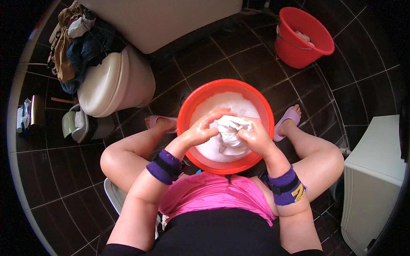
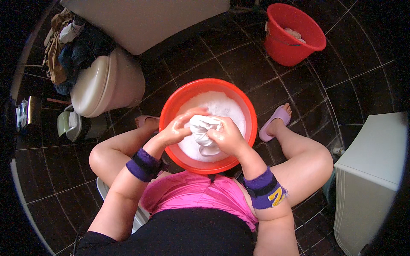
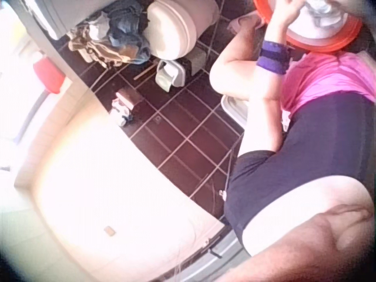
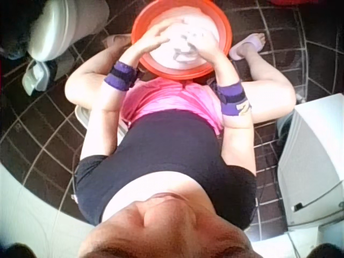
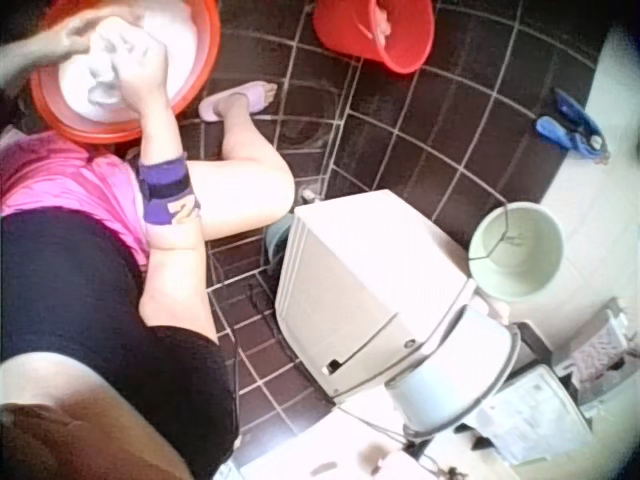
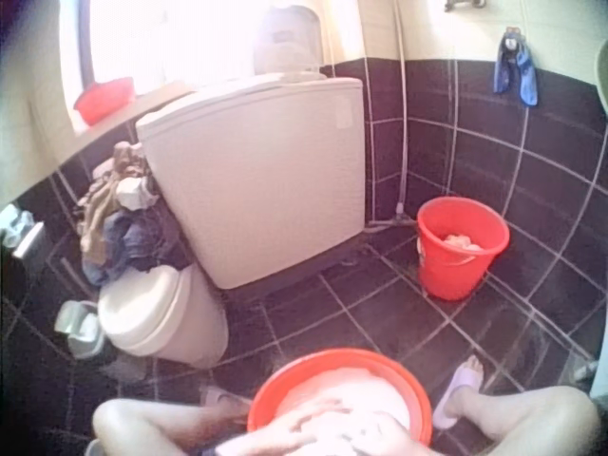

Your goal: The person hand-washes a white cloth in a red bucket filled with soapy water. They scrub and squeeze the cloth with their hands before moving it into a second bucket.

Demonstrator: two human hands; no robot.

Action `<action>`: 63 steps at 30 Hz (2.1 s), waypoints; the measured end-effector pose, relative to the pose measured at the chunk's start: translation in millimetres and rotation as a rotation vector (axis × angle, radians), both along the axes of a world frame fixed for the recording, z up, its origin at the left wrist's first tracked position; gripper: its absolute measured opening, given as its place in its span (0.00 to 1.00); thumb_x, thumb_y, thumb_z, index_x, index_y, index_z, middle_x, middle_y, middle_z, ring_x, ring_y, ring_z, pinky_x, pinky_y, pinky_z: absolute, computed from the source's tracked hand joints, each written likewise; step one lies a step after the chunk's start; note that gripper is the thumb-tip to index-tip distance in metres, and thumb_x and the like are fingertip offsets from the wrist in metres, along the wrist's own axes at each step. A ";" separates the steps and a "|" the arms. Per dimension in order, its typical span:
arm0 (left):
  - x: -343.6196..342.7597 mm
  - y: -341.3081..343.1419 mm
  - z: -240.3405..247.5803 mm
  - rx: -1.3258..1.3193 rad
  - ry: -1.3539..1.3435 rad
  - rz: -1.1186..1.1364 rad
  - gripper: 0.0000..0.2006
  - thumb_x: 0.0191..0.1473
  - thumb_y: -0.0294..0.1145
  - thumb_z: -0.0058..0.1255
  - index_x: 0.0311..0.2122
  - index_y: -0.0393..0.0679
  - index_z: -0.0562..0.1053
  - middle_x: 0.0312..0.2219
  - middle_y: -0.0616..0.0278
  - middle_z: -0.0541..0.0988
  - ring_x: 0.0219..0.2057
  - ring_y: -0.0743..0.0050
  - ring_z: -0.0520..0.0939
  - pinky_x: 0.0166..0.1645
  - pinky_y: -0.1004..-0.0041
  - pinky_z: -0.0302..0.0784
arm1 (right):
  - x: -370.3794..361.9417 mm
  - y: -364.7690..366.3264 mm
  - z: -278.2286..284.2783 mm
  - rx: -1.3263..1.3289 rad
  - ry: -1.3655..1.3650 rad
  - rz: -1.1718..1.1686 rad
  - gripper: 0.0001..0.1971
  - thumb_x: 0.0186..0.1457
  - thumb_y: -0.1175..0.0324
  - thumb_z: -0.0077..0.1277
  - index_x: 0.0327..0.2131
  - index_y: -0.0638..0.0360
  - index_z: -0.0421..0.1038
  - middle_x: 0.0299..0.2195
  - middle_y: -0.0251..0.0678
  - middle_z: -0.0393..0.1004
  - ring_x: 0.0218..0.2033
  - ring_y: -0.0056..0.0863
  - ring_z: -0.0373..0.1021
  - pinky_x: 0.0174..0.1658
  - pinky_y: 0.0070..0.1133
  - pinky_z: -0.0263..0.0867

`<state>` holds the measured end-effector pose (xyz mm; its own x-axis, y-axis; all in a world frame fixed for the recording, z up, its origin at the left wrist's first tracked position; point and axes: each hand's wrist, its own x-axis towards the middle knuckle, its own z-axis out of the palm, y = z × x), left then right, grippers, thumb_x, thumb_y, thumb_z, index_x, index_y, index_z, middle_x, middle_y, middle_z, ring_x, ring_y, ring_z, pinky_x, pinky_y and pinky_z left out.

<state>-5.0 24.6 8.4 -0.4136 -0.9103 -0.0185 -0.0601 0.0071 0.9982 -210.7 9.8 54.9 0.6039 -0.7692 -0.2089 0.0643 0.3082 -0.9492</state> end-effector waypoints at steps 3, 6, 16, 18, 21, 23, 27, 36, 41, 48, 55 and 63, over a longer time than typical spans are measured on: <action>-1.2 2.8 5.3 0.076 -0.162 -0.133 0.24 0.39 0.30 0.46 0.47 0.38 0.68 0.45 0.50 0.70 0.52 0.53 0.65 0.58 0.62 0.57 | -8.9 -6.7 28.7 -0.019 -0.091 0.061 0.18 0.43 0.77 0.40 0.41 0.70 0.70 0.35 0.36 0.74 0.37 0.20 0.69 0.41 0.18 0.64; 13.9 5.2 5.7 0.208 -0.049 -0.104 0.21 0.40 0.33 0.49 0.42 0.37 0.69 0.42 0.56 0.71 0.49 0.66 0.68 0.55 0.69 0.60 | -19.8 -19.3 48.3 -0.085 -0.097 0.014 0.19 0.42 0.75 0.41 0.41 0.72 0.69 0.36 0.36 0.74 0.37 0.21 0.69 0.43 0.18 0.64; 2.6 19.0 -14.7 0.546 0.228 0.572 0.25 0.55 0.52 0.44 0.47 0.38 0.67 0.35 0.65 0.74 0.35 0.80 0.72 0.40 0.78 0.67 | -0.3 -31.3 -41.5 -0.185 0.031 -0.416 0.13 0.52 0.70 0.46 0.39 0.68 0.70 0.34 0.34 0.75 0.35 0.22 0.70 0.40 0.18 0.65; -11.5 15.2 -2.9 0.569 0.168 0.604 0.25 0.57 0.54 0.41 0.45 0.38 0.69 0.29 0.67 0.74 0.29 0.82 0.73 0.34 0.78 0.69 | 27.9 -12.1 -37.8 -0.275 0.160 -0.477 0.14 0.49 0.64 0.54 0.37 0.64 0.72 0.33 0.36 0.76 0.33 0.24 0.72 0.37 0.20 0.67; -3.9 24.5 -53.0 0.766 0.800 0.477 0.20 0.58 0.51 0.42 0.39 0.43 0.71 0.29 0.66 0.75 0.31 0.78 0.75 0.37 0.76 0.71 | 71.3 31.0 3.4 -0.538 0.349 -0.390 0.14 0.45 0.61 0.59 0.32 0.59 0.74 0.26 0.37 0.75 0.28 0.27 0.73 0.32 0.22 0.68; -10.6 36.3 -77.5 0.614 0.967 0.437 0.19 0.58 0.50 0.42 0.38 0.43 0.72 0.31 0.66 0.75 0.33 0.77 0.75 0.38 0.76 0.71 | 86.0 46.8 3.1 -0.845 0.512 -0.263 0.18 0.40 0.48 0.60 0.27 0.53 0.75 0.23 0.37 0.73 0.25 0.38 0.72 0.29 0.29 0.68; -53.0 23.8 -7.4 0.775 0.529 0.808 0.17 0.58 0.47 0.41 0.39 0.44 0.72 0.33 0.65 0.76 0.35 0.75 0.76 0.41 0.74 0.71 | 67.0 0.0 -35.9 -0.775 0.705 -0.475 0.15 0.45 0.56 0.57 0.18 0.56 0.70 0.18 0.40 0.71 0.20 0.42 0.69 0.25 0.31 0.65; -49.7 25.7 -23.7 0.797 0.816 0.779 0.15 0.59 0.45 0.40 0.39 0.45 0.72 0.30 0.65 0.76 0.30 0.77 0.76 0.34 0.76 0.73 | 70.5 4.3 -31.8 -0.843 0.634 -0.461 0.10 0.47 0.61 0.54 0.24 0.57 0.74 0.20 0.44 0.72 0.20 0.42 0.70 0.24 0.32 0.66; -38.5 42.5 -53.9 0.660 1.247 0.511 0.13 0.60 0.42 0.38 0.40 0.47 0.71 0.29 0.65 0.76 0.28 0.75 0.77 0.34 0.74 0.73 | 82.7 24.9 -8.0 -0.841 0.507 -0.368 0.07 0.45 0.61 0.52 0.24 0.51 0.74 0.21 0.40 0.73 0.23 0.40 0.71 0.27 0.32 0.67; -44.7 24.7 10.3 0.918 0.600 0.713 0.20 0.58 0.46 0.42 0.46 0.40 0.70 0.38 0.59 0.76 0.37 0.71 0.77 0.43 0.74 0.71 | 42.1 -23.9 -66.0 -0.395 0.688 -0.377 0.14 0.52 0.57 0.51 0.24 0.59 0.73 0.22 0.44 0.74 0.23 0.38 0.71 0.26 0.30 0.65; 3.3 30.1 -7.4 0.635 0.130 0.416 0.20 0.55 0.42 0.49 0.45 0.35 0.68 0.38 0.61 0.75 0.38 0.77 0.74 0.44 0.76 0.69 | 3.0 -29.0 -59.0 -0.021 0.221 -0.459 0.18 0.58 0.58 0.47 0.30 0.66 0.74 0.25 0.28 0.73 0.28 0.14 0.66 0.34 0.17 0.63; 16.4 30.4 -20.6 0.455 -0.045 0.284 0.24 0.44 0.34 0.59 0.46 0.35 0.67 0.38 0.62 0.74 0.40 0.77 0.73 0.47 0.77 0.67 | -0.5 -27.8 -62.5 0.204 0.062 -0.484 0.18 0.58 0.56 0.46 0.34 0.64 0.73 0.31 0.31 0.74 0.32 0.17 0.69 0.37 0.17 0.65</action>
<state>11.4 55.0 -12.2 -0.1416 -0.8820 -0.4496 -0.0395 -0.4488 0.8928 -211.2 -18.0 -7.6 0.1711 -0.8968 -0.4079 0.1903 0.4363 -0.8794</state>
